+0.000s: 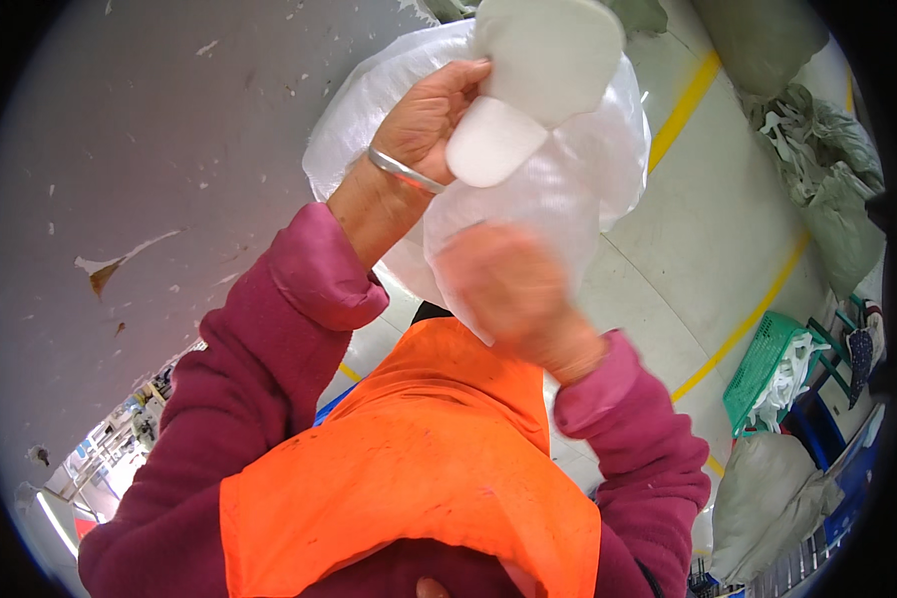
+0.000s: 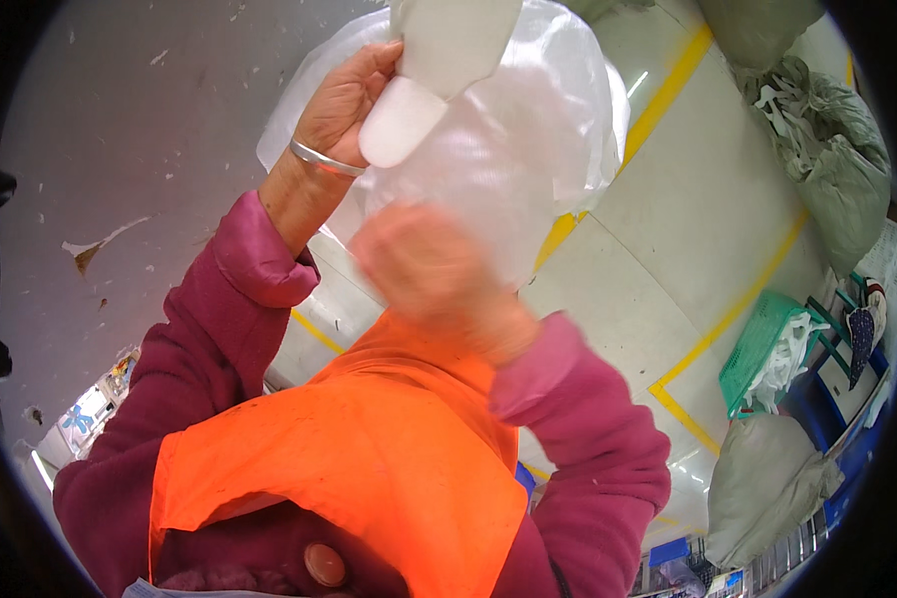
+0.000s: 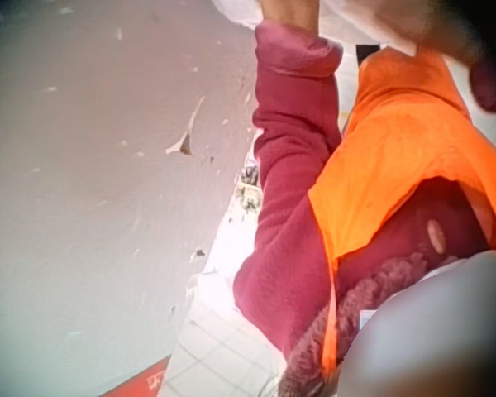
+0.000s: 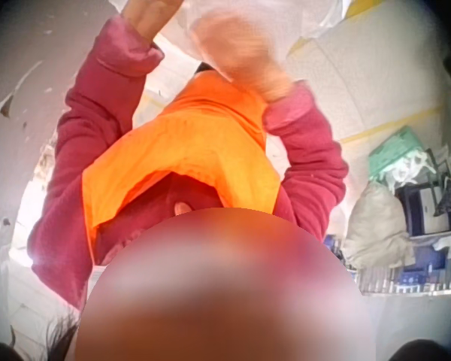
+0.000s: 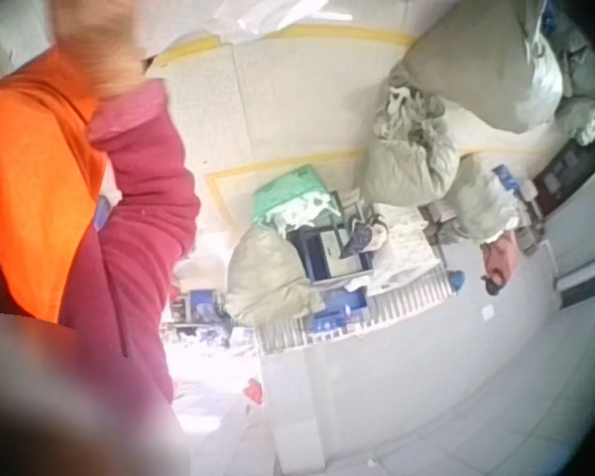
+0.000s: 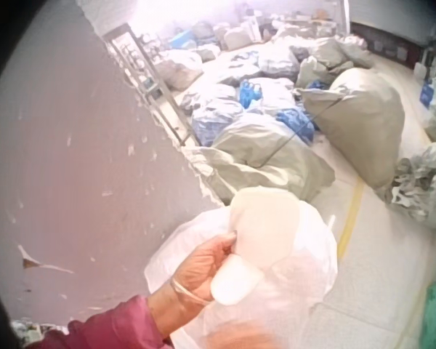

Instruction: The person picks up white foam inserts and black glove shells, then inserts the foam into the shells and folds the gloves. The person handles items one at a time and places the finished gloves into a blue basket.

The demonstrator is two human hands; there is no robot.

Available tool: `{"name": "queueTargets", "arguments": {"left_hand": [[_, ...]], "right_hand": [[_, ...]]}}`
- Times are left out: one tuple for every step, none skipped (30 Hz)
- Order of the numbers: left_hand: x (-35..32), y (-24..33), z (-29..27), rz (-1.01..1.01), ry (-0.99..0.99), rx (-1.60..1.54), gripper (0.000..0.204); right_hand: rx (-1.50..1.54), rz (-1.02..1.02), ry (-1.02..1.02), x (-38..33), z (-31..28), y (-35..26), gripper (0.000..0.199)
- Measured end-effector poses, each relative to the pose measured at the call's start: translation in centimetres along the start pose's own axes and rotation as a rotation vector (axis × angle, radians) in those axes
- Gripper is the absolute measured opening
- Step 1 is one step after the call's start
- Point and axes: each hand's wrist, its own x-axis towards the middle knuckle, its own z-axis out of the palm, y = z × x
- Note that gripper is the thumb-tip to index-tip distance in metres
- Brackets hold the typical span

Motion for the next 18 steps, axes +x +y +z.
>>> {"name": "queueTargets", "arguments": {"left_hand": [[0.5, 0.0, 0.9, 0.030, -0.036, 0.035, 0.027], [1.0, 0.1, 1.5, 0.064, -0.089, 0.050, 0.027], [1.9, 0.4, 2.0, 0.035, -0.155, 0.021, 0.029], [2.3, 0.8, 1.9, -0.012, -0.207, 0.009, 0.029], [2.4, 1.2, 1.5, -0.072, -0.304, -0.050, 0.029], [2.4, 1.6, 0.9, -0.120, -0.409, -0.108, 0.029], [1.5, 1.2, 0.0, -0.133, -0.411, 0.077, 0.031], [0.3, 0.3, -1.2, -0.208, -0.396, 0.095, 0.035], [-1.1, -0.9, -2.5, -0.255, -0.422, 0.116, 0.040], [-2.7, -2.2, -3.6, -0.325, -0.364, 0.227, 0.038], [-4.1, -3.8, -4.7, -0.399, -0.291, 0.351, 0.037], [-5.2, -5.8, -5.5, -0.485, -0.278, 0.403, 0.040], [-5.7, -7.2, -6.3, -0.653, -0.184, 0.514, 0.042], [-6.0, -8.2, -7.0, -0.679, -0.285, 0.612, 0.038], [-5.2, -8.9, -7.6, -0.549, -0.313, 0.961, 0.036], [-4.1, -9.2, -8.2, -0.345, -0.386, 1.278, 0.035], [-1.6, -8.2, -9.1, -0.230, -0.291, 1.429, 0.036], [0.4, -6.7, -10.0, -0.111, -0.180, 1.386, 0.033]], "right_hand": [[0.024, -0.081, -0.188, -0.4, 1.8, -1.6, 0.026], [-0.069, -0.149, -0.390, -1.0, 3.4, -2.6, 0.031], [-0.230, -0.098, -0.577, -1.6, 5.3, -2.0, 0.029], [-0.268, 0.058, -0.848, -1.9, 7.3, -0.1, 0.033], [-0.336, 0.204, -1.119, -2.0, 9.2, 1.8, 0.037], [-0.281, 0.368, -1.225, -3.1, 9.2, 3.8, 0.044], [-0.243, 0.537, -1.317, -4.1, 9.0, 6.0, 0.050], [-0.206, 0.591, -1.067, -6.1, 6.6, 8.5, 0.055], [-0.261, 0.569, -0.882, -6.9, 5.7, 10.2, 0.058], [-0.302, 0.592, -0.911, -7.3, 5.2, 11.5, 0.058], [-0.355, 0.546, -0.809, -7.6, 4.6, 12.8, 0.059], [-0.401, 0.524, -0.913, -7.7, 3.4, 14.7, 0.057], [-0.601, 0.295, -0.768, -8.0, 2.6, 15.1, 0.053], [-0.586, 0.323, -0.736, -7.7, 2.4, 16.0, 0.053], [-0.584, 0.320, -0.637, -7.1, 2.6, 17.1, 0.054], [-0.589, 0.328, -0.566, -6.6, 2.9, 17.7, 0.055], [-0.714, 0.435, -0.977, -6.5, 2.5, 18.3, 0.060], [-0.818, 0.360, -0.805, -6.2, 2.1, 19.1, 0.061]]}}
